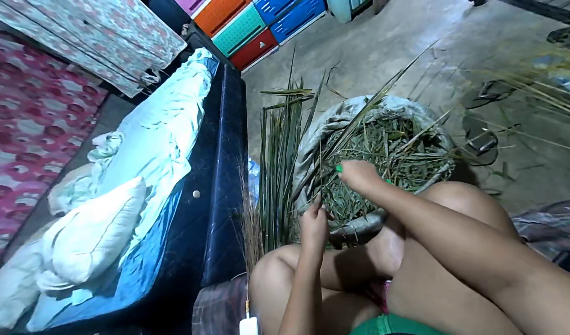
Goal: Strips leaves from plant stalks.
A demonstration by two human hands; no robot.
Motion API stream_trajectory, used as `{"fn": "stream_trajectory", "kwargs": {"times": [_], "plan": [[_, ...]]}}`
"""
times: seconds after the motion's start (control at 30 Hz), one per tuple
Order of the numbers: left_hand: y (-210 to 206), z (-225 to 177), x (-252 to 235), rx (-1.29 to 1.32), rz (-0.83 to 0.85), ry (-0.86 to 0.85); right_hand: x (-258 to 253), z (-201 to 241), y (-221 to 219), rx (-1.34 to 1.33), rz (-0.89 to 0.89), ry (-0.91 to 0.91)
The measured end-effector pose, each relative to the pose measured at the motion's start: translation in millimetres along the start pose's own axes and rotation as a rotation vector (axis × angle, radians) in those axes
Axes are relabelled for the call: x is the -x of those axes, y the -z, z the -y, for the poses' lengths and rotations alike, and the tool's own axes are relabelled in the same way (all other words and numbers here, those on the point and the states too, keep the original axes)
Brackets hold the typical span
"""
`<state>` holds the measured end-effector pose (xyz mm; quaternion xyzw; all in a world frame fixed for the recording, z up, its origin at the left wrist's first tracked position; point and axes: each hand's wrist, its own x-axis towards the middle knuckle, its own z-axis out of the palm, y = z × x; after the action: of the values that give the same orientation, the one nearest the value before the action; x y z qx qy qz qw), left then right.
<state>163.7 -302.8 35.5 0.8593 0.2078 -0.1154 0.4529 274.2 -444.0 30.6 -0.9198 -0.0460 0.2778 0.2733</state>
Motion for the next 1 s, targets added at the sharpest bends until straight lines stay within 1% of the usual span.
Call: {"fn": "stream_trajectory", "kwargs": {"times": [0.07,0.13,0.2,0.27,0.37,0.5,0.57,0.6,0.7,0.77,0.8,0.9,1.0], "plan": [[2,0,-2,-0.005,-0.008,0.0,12,4,-2,-0.047,0.114,0.091],[2,1,-4,-0.025,-0.055,-0.01,30,9,-14,-0.071,0.251,0.204],[2,1,-6,-0.073,-0.102,-0.022,42,16,-21,-0.065,0.317,0.261],[2,-1,-5,-0.109,-0.117,-0.037,44,19,-20,-0.012,0.27,0.247],[1,-11,-1,-0.122,-0.097,-0.06,27,15,-15,0.058,0.095,0.164],[2,-20,6,-0.087,-0.056,-0.071,0,3,4,-0.013,-0.072,0.014],[3,-19,9,-0.037,-0.044,-0.073,-7,-5,11,-0.049,-0.075,-0.013],[4,-17,8,-0.006,-0.045,-0.073,-5,-5,12,-0.061,-0.037,0.008],[6,-12,2,0.07,-0.056,-0.064,19,2,0,-0.079,0.163,0.177],[6,-11,0,0.147,-0.058,-0.045,35,11,-9,-0.07,0.254,0.256],[7,-12,1,0.211,-0.048,-0.034,40,13,-11,-0.058,0.251,0.256],[12,-17,8,0.44,0.067,0.003,24,3,-3,-0.031,0.086,0.166],[17,-18,13,0.514,0.119,0.028,-1,-14,17,-0.069,-0.023,0.038]]}}
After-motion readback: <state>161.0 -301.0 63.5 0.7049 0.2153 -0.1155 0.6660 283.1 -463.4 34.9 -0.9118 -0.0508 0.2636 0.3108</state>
